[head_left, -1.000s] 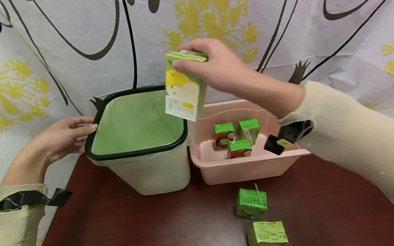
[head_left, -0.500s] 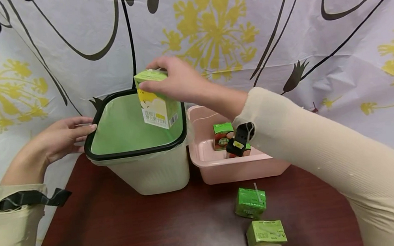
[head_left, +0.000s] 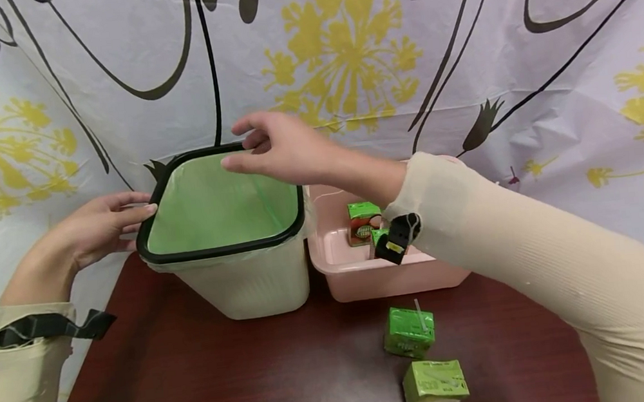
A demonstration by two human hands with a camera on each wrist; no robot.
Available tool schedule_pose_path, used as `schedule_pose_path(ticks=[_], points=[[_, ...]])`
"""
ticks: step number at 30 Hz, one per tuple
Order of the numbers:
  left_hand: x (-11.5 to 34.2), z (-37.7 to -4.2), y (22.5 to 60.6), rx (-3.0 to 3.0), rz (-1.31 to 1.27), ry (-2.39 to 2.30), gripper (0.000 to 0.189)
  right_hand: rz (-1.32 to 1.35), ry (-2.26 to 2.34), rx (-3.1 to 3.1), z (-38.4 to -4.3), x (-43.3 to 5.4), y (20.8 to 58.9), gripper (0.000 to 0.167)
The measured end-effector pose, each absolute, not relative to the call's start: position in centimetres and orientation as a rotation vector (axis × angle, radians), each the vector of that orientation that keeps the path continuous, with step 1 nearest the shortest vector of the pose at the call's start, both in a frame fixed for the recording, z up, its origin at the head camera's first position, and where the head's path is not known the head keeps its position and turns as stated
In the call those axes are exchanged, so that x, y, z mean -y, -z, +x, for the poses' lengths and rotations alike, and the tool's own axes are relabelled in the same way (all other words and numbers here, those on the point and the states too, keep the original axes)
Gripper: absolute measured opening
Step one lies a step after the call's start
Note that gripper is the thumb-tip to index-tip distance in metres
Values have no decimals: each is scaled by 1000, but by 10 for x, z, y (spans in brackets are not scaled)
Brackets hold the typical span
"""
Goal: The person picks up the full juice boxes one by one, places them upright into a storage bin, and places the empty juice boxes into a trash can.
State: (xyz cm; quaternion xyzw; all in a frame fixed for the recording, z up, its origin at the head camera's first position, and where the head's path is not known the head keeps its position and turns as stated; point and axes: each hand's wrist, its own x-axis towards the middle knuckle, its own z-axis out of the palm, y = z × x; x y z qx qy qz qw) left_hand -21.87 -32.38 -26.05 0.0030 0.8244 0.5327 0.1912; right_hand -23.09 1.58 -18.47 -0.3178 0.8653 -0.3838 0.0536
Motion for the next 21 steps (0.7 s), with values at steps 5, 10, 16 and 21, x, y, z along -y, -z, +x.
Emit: schedule_pose_path(ticks=[5, 10, 16, 21], points=[[325, -220, 263, -2290, 7, -1530, 30, -1206, 1001, -2695, -215, -31, 190, 60], [326, -220, 264, -2292, 10, -1528, 30, -1453, 837, -2690, -198, -55, 206, 66], [325, -220, 263, -2304, 10, -1513, 36, -1619, 826, -2631, -168, -96, 228, 71], [325, -220, 262, -2314, 13, -1497, 41, -1636, 835, -2595, -137, -135, 246, 74]])
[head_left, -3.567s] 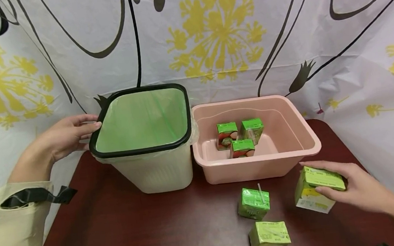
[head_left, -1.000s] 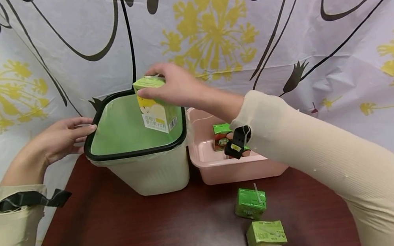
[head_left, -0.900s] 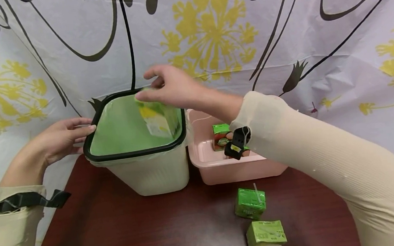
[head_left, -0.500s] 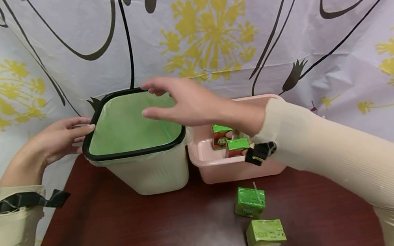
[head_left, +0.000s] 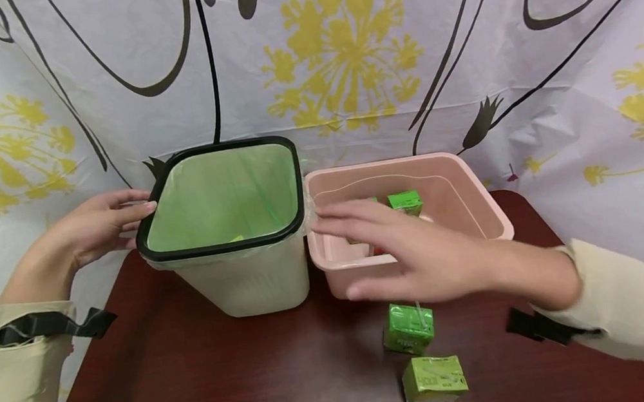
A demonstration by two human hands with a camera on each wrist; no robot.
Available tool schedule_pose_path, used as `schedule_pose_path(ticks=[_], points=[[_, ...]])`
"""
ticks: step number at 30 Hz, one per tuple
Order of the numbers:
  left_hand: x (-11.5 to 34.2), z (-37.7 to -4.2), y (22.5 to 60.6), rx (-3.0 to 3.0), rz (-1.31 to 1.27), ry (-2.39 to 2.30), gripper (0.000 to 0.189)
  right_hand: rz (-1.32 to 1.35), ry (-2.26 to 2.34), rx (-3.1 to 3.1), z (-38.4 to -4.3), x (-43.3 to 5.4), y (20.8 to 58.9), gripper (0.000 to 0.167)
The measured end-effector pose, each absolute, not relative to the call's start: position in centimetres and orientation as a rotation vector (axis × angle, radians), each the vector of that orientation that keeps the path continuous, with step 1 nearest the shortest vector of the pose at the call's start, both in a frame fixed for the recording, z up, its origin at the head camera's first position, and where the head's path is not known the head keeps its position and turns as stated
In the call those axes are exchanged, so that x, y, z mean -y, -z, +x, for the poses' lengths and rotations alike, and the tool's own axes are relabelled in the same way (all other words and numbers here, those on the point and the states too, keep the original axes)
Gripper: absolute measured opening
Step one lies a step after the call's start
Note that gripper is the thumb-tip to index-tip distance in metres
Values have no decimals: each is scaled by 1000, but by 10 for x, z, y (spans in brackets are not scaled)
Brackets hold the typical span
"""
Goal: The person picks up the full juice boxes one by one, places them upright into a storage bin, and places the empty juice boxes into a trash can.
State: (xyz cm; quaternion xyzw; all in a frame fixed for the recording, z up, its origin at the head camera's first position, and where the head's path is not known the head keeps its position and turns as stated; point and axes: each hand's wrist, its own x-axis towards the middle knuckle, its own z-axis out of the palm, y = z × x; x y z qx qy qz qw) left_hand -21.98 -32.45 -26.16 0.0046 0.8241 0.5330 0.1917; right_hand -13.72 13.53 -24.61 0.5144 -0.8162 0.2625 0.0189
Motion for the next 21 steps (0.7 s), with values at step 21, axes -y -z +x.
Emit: schedule_pose_path(ticks=[21], points=[[324, -219, 262, -2289, -5, -1536, 30, 1454, -1125, 2523, -74, -272, 349, 80]])
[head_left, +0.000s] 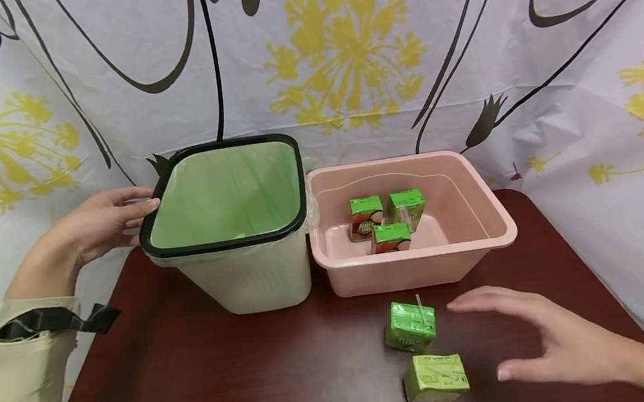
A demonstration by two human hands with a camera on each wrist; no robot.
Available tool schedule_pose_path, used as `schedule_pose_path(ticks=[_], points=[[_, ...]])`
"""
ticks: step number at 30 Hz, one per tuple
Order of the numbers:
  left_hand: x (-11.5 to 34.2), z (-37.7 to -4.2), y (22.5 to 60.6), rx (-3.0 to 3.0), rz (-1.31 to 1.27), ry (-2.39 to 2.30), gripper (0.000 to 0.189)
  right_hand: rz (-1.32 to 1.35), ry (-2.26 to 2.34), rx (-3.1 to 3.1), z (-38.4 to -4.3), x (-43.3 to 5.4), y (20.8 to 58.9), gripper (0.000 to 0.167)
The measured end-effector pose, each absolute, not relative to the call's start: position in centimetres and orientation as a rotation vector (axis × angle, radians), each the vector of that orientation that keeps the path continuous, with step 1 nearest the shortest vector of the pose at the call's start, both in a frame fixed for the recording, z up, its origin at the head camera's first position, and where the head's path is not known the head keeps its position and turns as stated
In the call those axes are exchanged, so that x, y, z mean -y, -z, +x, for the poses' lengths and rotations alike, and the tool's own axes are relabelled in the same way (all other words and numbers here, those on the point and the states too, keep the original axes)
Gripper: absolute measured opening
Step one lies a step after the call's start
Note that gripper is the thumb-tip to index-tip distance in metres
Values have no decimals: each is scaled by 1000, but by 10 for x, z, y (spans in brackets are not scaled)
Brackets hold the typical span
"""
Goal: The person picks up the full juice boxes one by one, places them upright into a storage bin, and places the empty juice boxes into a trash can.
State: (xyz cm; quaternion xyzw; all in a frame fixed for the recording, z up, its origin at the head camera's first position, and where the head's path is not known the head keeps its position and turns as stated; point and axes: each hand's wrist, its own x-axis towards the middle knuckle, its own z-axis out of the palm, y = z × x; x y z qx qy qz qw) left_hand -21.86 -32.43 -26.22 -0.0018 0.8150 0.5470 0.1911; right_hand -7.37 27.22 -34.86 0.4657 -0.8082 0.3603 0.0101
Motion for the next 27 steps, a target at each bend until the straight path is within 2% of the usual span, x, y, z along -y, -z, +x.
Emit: schedule_pose_path(ticks=[11, 23, 27], points=[[325, -219, 263, -2284, -6, -1552, 28, 1422, -1418, 2512, -66, -280, 408, 77], [324, -220, 262, -2291, 3, -1543, 36, 1371, -1713, 2574, -58, -264, 444, 74], [324, -220, 262, -2298, 3, -1532, 40, 1229, -2005, 2670, -53, -260, 448, 74]])
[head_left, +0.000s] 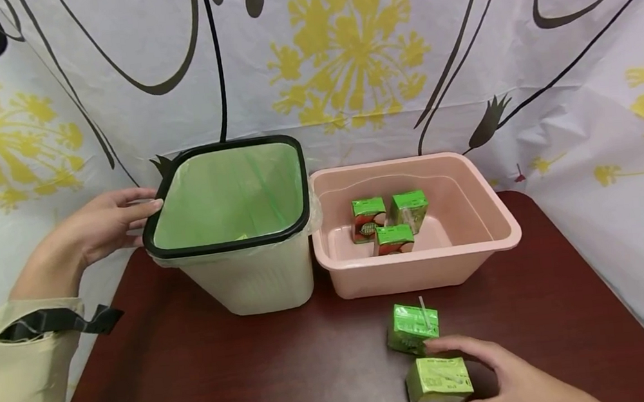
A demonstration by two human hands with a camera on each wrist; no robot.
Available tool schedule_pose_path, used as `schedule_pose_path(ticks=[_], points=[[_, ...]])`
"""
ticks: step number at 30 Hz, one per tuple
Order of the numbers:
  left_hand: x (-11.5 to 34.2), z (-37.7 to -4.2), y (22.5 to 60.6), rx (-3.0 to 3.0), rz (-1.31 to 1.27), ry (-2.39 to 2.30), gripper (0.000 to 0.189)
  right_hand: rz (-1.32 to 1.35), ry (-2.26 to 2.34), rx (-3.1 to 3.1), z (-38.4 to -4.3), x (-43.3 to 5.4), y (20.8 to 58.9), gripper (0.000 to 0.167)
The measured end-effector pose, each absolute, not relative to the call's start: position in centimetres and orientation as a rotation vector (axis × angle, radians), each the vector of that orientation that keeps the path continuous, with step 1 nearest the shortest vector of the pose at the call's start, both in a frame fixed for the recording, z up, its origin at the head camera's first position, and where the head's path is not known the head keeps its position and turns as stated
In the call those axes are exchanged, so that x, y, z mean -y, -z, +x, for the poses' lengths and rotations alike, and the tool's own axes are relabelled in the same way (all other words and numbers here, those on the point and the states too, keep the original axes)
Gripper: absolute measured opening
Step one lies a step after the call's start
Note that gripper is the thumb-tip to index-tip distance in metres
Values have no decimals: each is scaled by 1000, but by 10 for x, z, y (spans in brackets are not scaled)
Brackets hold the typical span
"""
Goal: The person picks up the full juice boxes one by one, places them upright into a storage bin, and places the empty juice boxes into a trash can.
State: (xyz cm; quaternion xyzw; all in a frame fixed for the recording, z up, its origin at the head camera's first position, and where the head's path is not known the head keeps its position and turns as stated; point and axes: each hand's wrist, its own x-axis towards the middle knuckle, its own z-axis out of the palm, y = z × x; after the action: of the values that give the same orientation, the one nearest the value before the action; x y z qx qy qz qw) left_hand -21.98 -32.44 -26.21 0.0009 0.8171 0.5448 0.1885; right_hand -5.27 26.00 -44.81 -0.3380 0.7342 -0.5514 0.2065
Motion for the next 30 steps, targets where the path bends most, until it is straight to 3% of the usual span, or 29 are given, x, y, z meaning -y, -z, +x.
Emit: schedule_pose_path(ticks=[5, 12, 19, 26, 30], points=[[323, -219, 262, -2285, 3, -1546, 34, -768, 1565, -1919, -49, -256, 453, 72], [323, -217, 261, -2291, 1, -1540, 35, -931, 1396, -2146, -52, -250, 463, 76], [323, -217, 261, -2287, 2, -1551, 32, -958, 1386, -2169, -54, -245, 463, 64], [323, -217, 263, -2268, -5, -1573, 28, -966, 1385, -2165, -56, -246, 453, 62], [324, -218, 264, -2268, 0, -1575, 29, -1121, 1459, -2151, -61, -248, 440, 61]])
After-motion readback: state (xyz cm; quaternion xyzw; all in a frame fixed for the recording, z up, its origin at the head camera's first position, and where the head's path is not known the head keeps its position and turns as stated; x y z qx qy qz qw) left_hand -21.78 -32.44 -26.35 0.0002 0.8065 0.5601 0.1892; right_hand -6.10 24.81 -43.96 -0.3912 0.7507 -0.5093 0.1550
